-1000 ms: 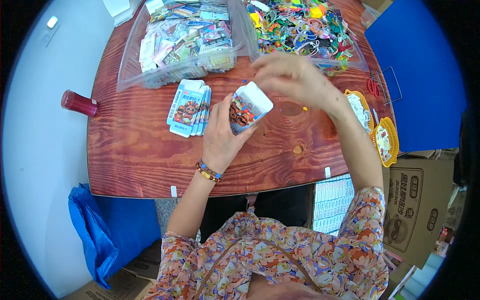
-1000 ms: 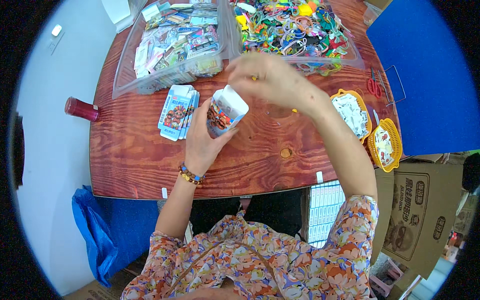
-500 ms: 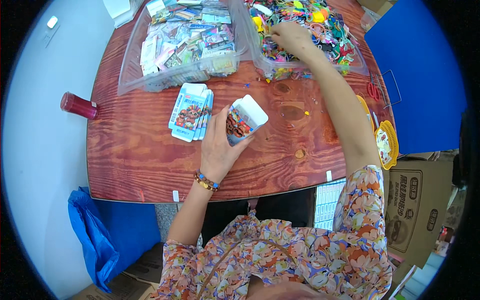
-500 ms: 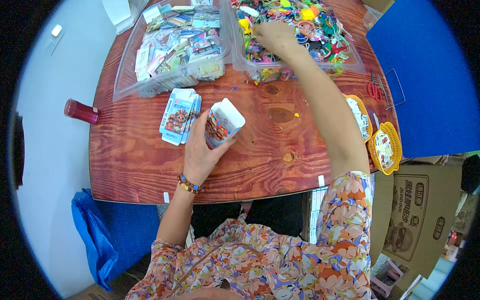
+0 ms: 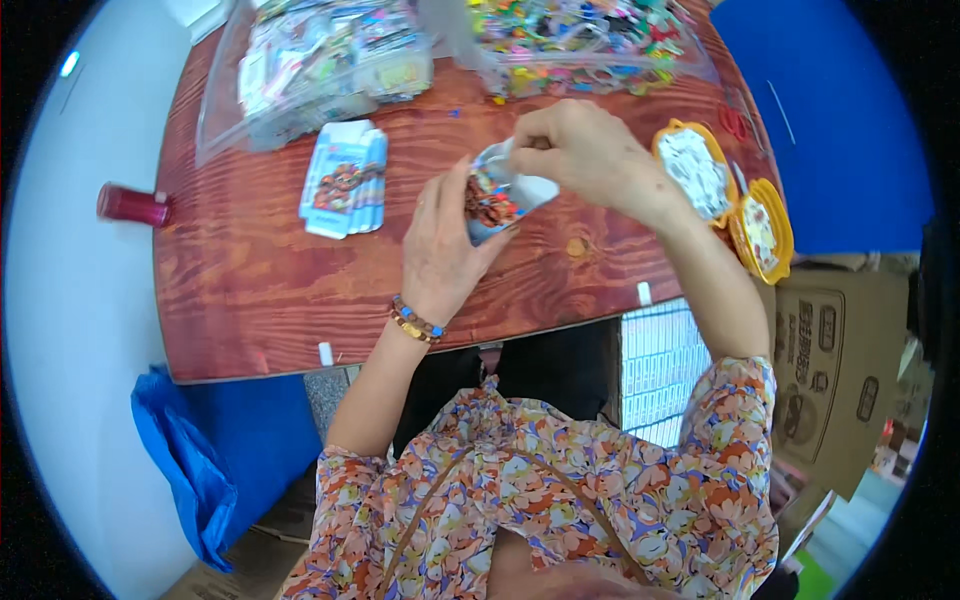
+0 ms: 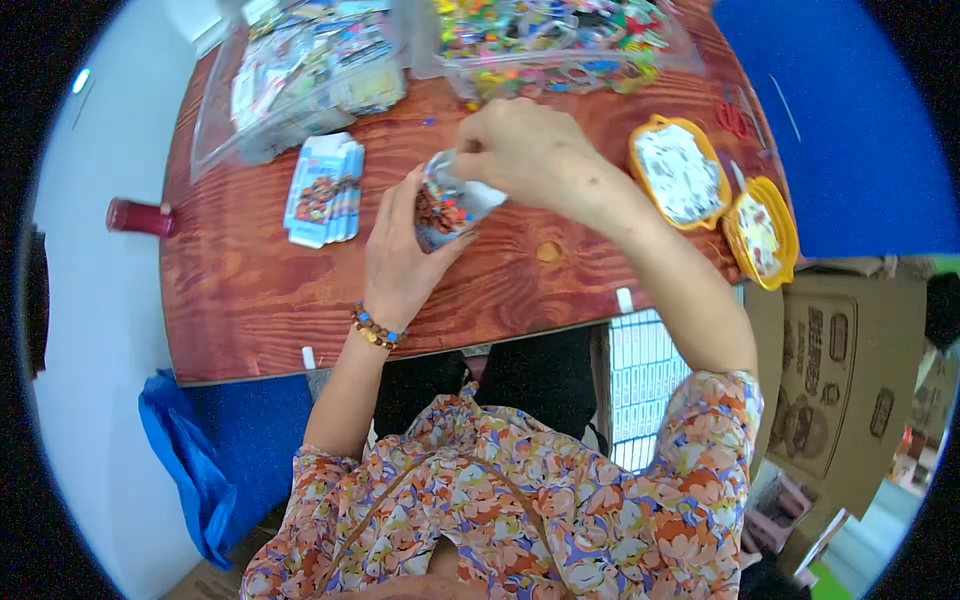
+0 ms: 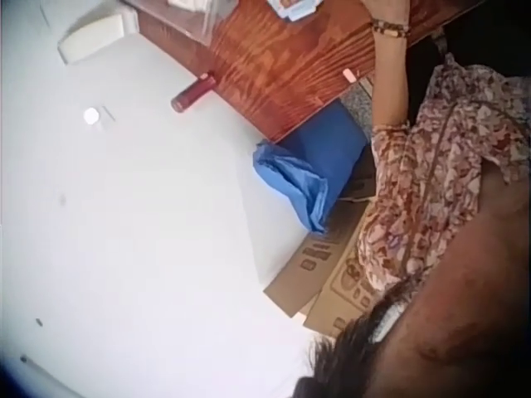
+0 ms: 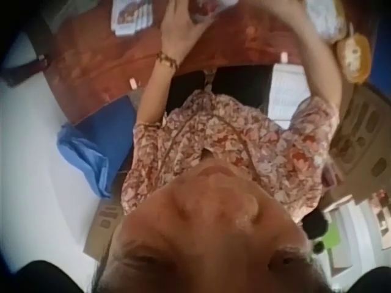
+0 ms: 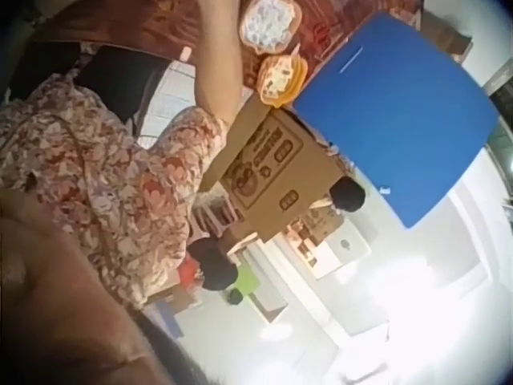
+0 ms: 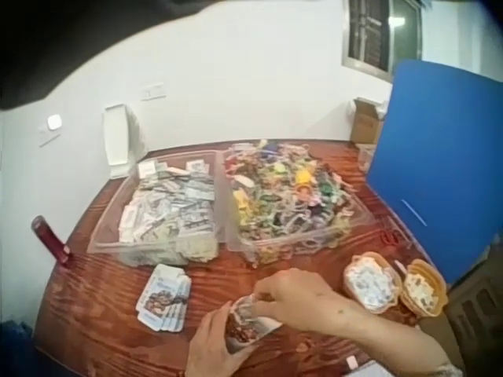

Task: Packaging small toy components and cards into individual boxes and then into a larger shipping box.

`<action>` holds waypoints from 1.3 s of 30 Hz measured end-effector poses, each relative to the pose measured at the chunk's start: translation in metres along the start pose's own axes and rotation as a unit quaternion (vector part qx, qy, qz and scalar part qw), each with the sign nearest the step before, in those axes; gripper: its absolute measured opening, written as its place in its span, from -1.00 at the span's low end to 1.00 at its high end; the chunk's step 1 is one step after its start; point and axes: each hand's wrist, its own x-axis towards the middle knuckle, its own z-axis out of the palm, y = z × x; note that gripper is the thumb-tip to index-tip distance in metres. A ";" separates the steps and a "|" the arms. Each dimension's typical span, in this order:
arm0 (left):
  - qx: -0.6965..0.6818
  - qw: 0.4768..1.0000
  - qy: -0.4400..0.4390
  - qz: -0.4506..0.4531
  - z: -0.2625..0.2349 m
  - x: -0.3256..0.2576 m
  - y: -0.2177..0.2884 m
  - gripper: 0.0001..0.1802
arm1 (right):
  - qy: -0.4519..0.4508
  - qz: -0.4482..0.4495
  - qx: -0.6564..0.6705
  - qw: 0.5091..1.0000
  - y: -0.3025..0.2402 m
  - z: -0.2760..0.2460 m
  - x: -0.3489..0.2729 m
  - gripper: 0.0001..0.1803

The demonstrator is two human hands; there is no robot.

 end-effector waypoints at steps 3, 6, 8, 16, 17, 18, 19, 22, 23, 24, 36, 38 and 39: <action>-0.025 0.999 -0.023 -0.013 0.006 -0.007 0.010 -0.14 | 0.094 -0.004 0.012 0.995 0.011 0.002 -0.018 -0.77; -0.043 0.998 -0.039 -0.036 0.009 -0.013 0.020 -0.15 | 0.216 0.003 0.018 0.976 0.059 -0.015 -0.041 -0.78; -0.074 0.995 -0.062 -0.036 0.015 -0.013 0.027 -0.15 | 0.235 0.094 -0.047 0.966 0.115 -0.039 -0.068 -0.78; -0.112 0.986 -0.124 0.026 0.047 -0.014 0.047 -0.11 | 0.154 0.202 -0.058 0.966 0.175 -0.025 -0.093 -0.78; -0.107 0.986 -0.121 0.038 0.051 -0.015 0.047 -0.09 | 0.164 0.197 -0.015 0.966 0.181 -0.023 -0.095 -0.82; -0.106 0.986 -0.124 0.039 0.052 -0.015 0.047 -0.09 | 0.166 0.199 -0.012 0.966 0.186 -0.024 -0.097 -0.82; -0.106 0.986 -0.124 0.043 0.054 -0.015 0.047 -0.09 | 0.156 0.196 0.049 0.967 0.192 -0.026 -0.101 -0.83; -0.099 0.986 -0.128 0.041 0.053 -0.016 0.045 -0.09 | 0.101 0.237 0.170 0.951 0.186 -0.039 -0.102 -0.81; -0.095 0.986 -0.129 0.037 0.053 -0.015 0.045 -0.09 | 0.109 0.228 0.123 0.960 0.177 -0.037 -0.103 -0.80; -0.096 0.986 -0.132 0.039 0.054 -0.015 0.047 -0.09 | 0.118 0.222 0.075 0.965 0.173 -0.037 -0.106 -0.79; -0.083 0.983 -0.161 0.038 0.060 -0.007 0.058 -0.08 | 0.185 0.226 0.352 0.889 0.184 -0.047 -0.119 -0.86; -0.078 0.984 -0.146 0.059 0.064 -0.004 0.060 -0.08 | 0.175 0.212 0.375 0.885 0.185 -0.050 -0.123 -0.86; -0.076 0.985 -0.145 0.059 0.065 -0.002 0.061 -0.08 | 0.185 0.212 0.397 0.874 0.179 -0.049 -0.121 -0.87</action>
